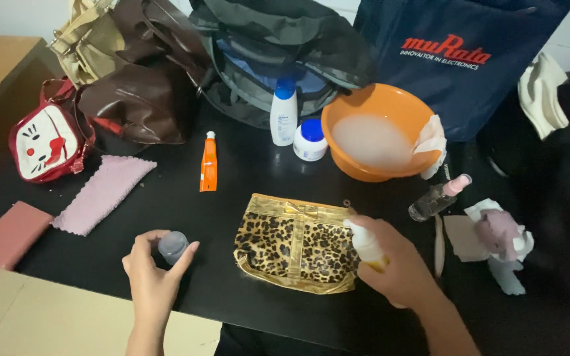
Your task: Cleaning a leopard-print pouch using a cloth, brush, and cleaning liquid.
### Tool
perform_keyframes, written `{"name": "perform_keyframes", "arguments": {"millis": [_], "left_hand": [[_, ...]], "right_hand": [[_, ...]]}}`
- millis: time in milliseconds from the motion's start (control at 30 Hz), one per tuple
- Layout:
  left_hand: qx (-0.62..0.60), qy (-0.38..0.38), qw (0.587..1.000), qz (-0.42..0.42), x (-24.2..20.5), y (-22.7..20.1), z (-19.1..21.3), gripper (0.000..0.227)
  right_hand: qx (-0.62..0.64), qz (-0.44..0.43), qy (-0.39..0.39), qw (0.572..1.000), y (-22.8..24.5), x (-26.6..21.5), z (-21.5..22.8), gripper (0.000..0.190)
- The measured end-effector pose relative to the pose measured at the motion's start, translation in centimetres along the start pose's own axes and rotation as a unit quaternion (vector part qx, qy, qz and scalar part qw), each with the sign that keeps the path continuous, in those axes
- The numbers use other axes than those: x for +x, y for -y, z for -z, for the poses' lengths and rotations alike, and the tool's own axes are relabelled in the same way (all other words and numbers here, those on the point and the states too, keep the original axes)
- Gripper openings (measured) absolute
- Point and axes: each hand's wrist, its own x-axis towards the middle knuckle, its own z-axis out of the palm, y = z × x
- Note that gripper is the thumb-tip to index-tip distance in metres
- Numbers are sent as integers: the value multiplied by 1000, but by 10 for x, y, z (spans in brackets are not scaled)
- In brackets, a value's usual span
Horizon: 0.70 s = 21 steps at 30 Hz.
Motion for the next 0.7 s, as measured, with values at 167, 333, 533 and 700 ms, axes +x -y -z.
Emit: {"name": "perform_keyframes", "arguments": {"millis": [167,333,533,700], "left_hand": [[7,-11,1000,-22,-2,10,-4,44],[3,-9,1000,-8,-4,7,-4,41],[19,-5,1000,-17,-4,11,-6,40],[13,-20,999,-35,-5,10,-5,38]], "right_hand": [[-94,-100,134,981,35,19,7,60],[-141,-169,190,957,43,28,6,55],[-122,-156,143,970,19,29,-3,48],[-123,-128,135,975,19,26,-4,43]]}}
